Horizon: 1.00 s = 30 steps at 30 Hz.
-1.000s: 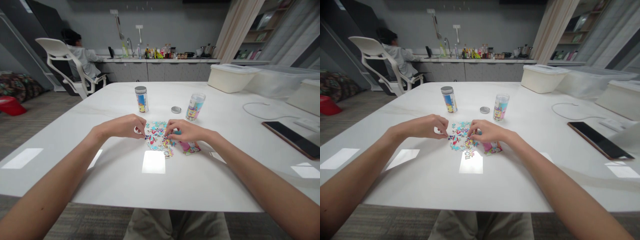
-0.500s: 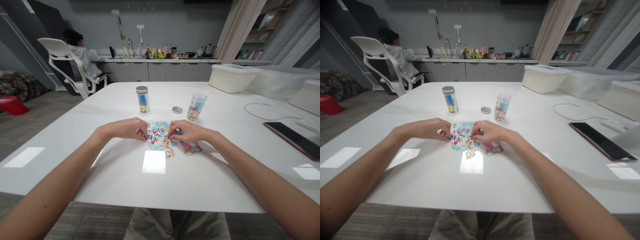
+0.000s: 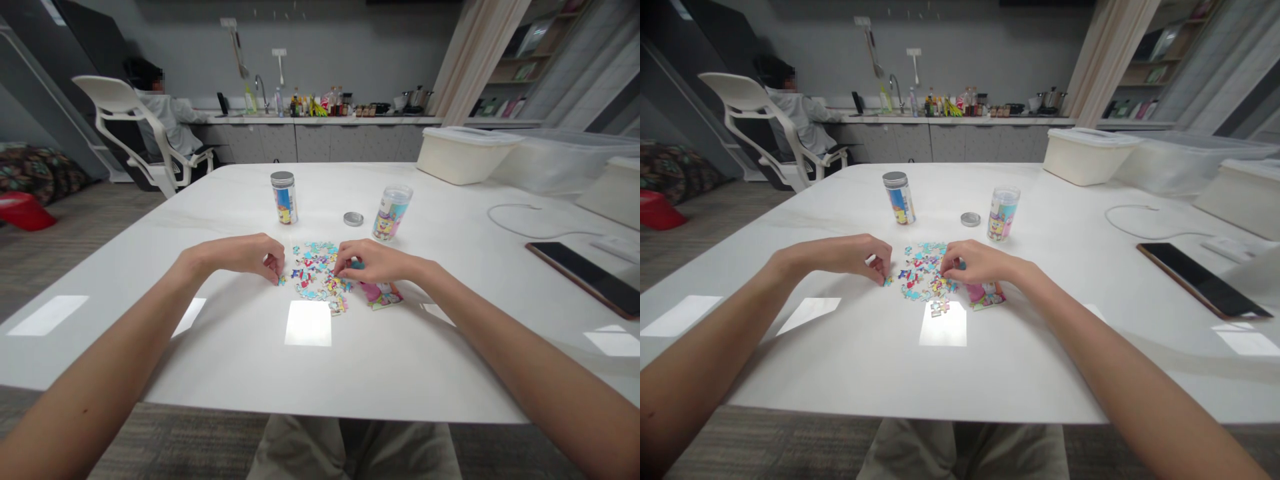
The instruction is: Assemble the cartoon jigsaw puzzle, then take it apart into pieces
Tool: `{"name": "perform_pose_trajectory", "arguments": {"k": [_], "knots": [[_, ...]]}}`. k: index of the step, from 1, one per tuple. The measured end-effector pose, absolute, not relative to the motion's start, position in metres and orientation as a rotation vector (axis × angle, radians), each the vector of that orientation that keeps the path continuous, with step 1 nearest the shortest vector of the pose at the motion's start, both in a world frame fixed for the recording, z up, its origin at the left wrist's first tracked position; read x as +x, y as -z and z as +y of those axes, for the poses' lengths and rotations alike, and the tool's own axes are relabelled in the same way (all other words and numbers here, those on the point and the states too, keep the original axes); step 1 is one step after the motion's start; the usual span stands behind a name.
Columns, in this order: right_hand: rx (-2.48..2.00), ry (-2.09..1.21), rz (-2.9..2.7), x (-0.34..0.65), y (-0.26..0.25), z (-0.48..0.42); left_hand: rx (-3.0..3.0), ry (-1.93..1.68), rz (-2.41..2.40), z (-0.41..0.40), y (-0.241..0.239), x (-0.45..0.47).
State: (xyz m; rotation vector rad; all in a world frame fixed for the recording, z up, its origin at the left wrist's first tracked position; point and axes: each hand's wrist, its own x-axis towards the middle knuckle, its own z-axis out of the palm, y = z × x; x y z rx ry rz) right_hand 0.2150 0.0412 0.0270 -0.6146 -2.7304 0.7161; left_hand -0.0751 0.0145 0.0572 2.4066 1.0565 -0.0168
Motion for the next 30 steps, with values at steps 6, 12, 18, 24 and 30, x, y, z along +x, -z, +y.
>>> {"name": "perform_pose_trajectory", "arguments": {"k": [6,12,18,24,30], "knots": [[-0.587,-0.828,-2.750,0.213,-0.031,0.038,2.392,0.020,1.028,0.012,-0.053,-0.066],[-0.604,-0.826,-2.774,0.210,-0.031,0.035,2.510,-0.036,1.019,0.013,-0.053,-0.058],[-0.559,-0.823,-2.760,0.212,-0.030,0.038,2.582,-0.128,0.977,0.003,-0.060,-0.045],[-0.528,-0.872,-2.776,0.212,-0.030,0.038,2.629,-0.003,0.742,-0.009,-0.052,-0.023],[-0.500,-0.938,-2.770,0.211,-0.031,0.038,2.687,-0.037,0.758,-0.009,-0.052,-0.023]]}}
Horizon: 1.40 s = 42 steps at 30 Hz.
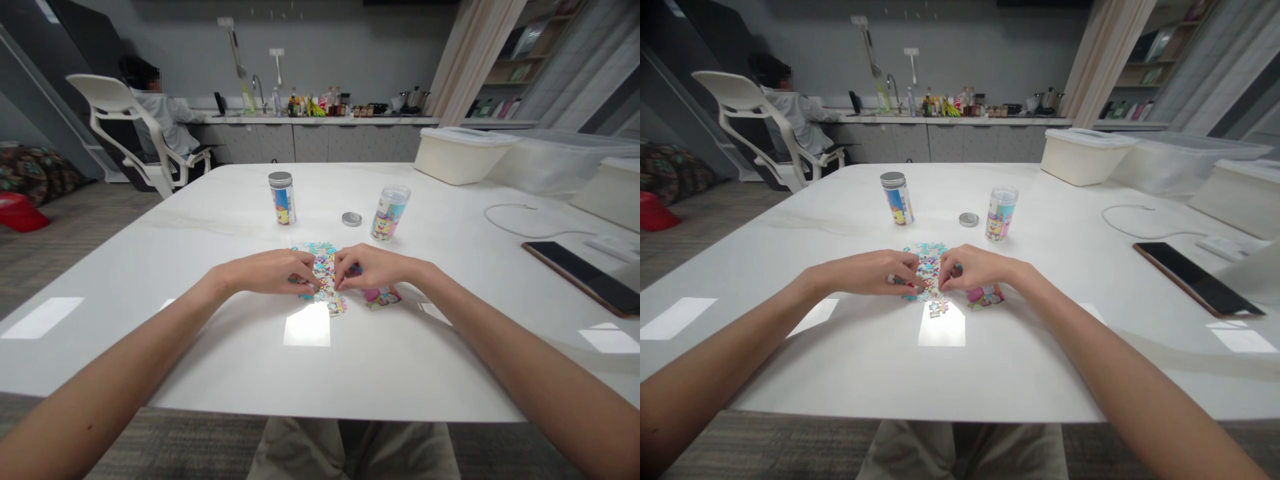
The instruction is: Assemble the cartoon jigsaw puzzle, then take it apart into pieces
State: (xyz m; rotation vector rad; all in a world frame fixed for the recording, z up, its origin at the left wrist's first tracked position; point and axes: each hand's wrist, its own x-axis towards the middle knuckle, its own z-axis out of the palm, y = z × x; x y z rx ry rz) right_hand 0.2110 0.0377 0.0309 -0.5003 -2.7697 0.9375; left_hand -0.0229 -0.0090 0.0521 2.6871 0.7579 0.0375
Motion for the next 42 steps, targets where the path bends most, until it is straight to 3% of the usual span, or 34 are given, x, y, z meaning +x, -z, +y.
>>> {"name": "perform_pose_trajectory", "arguments": {"k": [13,26,42], "knots": [[-0.880,-0.599,-2.781,0.235,-0.038,0.054,2.698,-0.093,0.806,-0.011,-0.057,-0.026],[-1.130,-0.760,-2.901,0.241,-0.046,0.052,2.714,0.128,0.975,-0.003,-0.046,-0.043],[-1.024,-0.862,-2.876,0.243,-0.045,0.055,2.751,0.129,1.141,0.000,-0.037,-0.034]]}}
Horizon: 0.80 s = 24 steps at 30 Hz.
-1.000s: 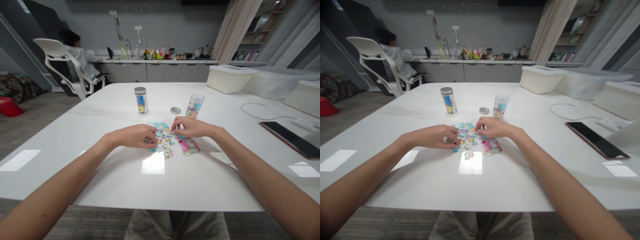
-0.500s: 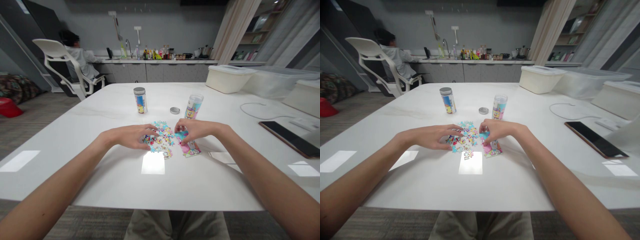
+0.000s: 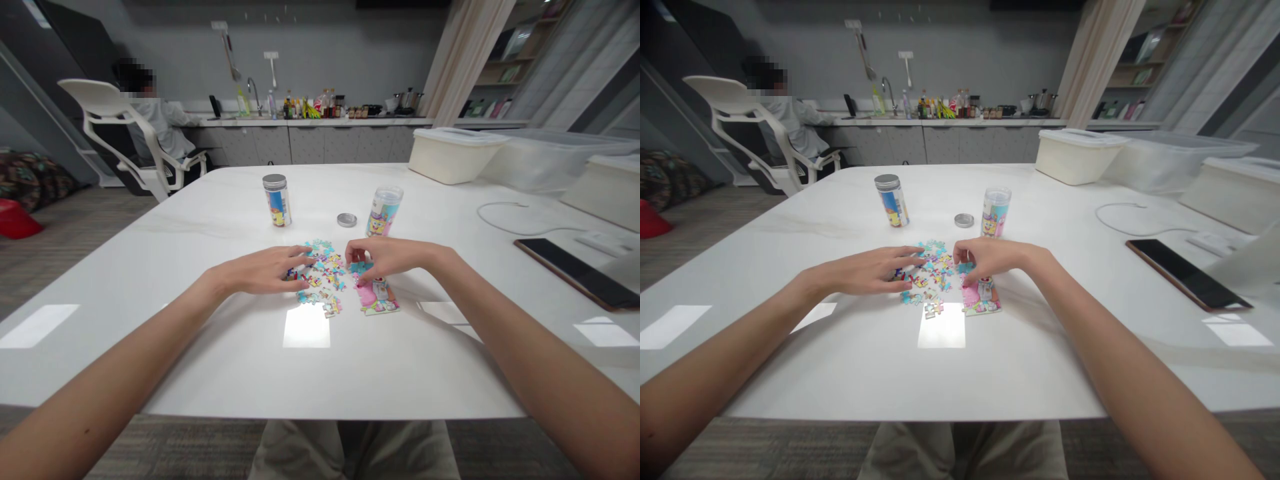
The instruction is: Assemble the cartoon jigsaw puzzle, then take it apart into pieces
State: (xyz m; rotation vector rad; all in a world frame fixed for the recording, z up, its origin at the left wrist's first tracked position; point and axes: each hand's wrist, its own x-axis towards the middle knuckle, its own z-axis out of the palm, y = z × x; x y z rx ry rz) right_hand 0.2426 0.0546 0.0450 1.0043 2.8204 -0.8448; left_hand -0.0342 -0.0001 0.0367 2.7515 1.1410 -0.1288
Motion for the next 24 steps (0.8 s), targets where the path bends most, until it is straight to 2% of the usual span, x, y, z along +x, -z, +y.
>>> {"name": "perform_pose_trajectory", "arguments": {"k": [13,24], "knots": [[0.972,0.897,2.964,0.241,-0.046,0.058,2.822,-0.009,1.164,0.003,-0.036,-0.035],[1.002,0.877,2.956,0.240,-0.046,0.056,2.954,-0.169,0.917,-0.003,-0.033,-0.023]]}}
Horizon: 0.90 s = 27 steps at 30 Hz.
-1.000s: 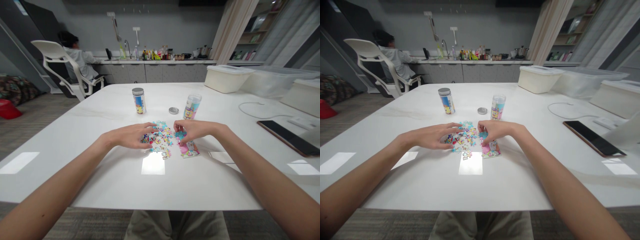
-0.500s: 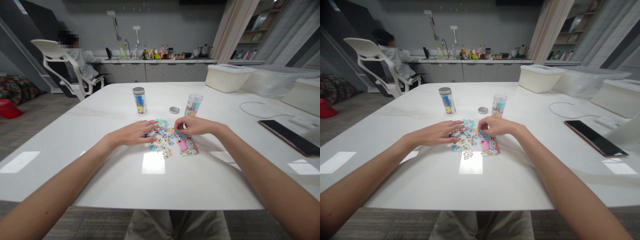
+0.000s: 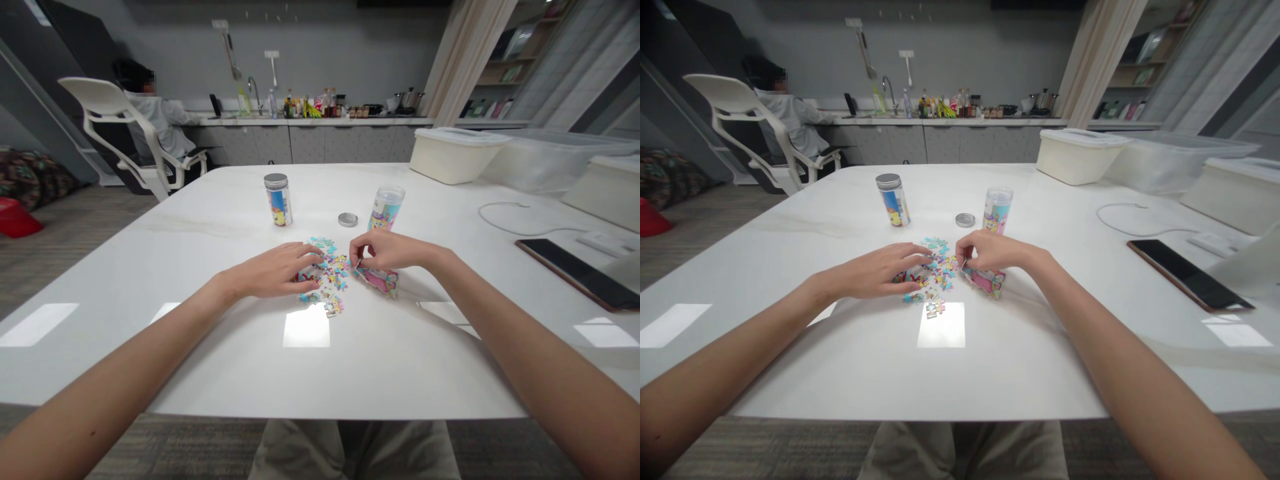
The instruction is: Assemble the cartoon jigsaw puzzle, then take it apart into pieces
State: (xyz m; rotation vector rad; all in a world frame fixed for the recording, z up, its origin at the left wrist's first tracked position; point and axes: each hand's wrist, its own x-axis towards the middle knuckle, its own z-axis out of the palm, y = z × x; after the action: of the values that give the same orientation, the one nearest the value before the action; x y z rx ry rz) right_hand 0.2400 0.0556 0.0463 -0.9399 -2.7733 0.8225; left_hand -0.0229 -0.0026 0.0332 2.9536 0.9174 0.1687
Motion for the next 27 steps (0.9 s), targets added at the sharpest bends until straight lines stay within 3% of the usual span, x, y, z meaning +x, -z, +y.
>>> {"name": "perform_pose_trajectory", "arguments": {"k": [27], "knots": [[-0.945,-1.015,-2.596,0.2334,-0.0456,0.0540,2.951,-0.190,0.819,-0.0039,-0.0332,-0.0200]]}}
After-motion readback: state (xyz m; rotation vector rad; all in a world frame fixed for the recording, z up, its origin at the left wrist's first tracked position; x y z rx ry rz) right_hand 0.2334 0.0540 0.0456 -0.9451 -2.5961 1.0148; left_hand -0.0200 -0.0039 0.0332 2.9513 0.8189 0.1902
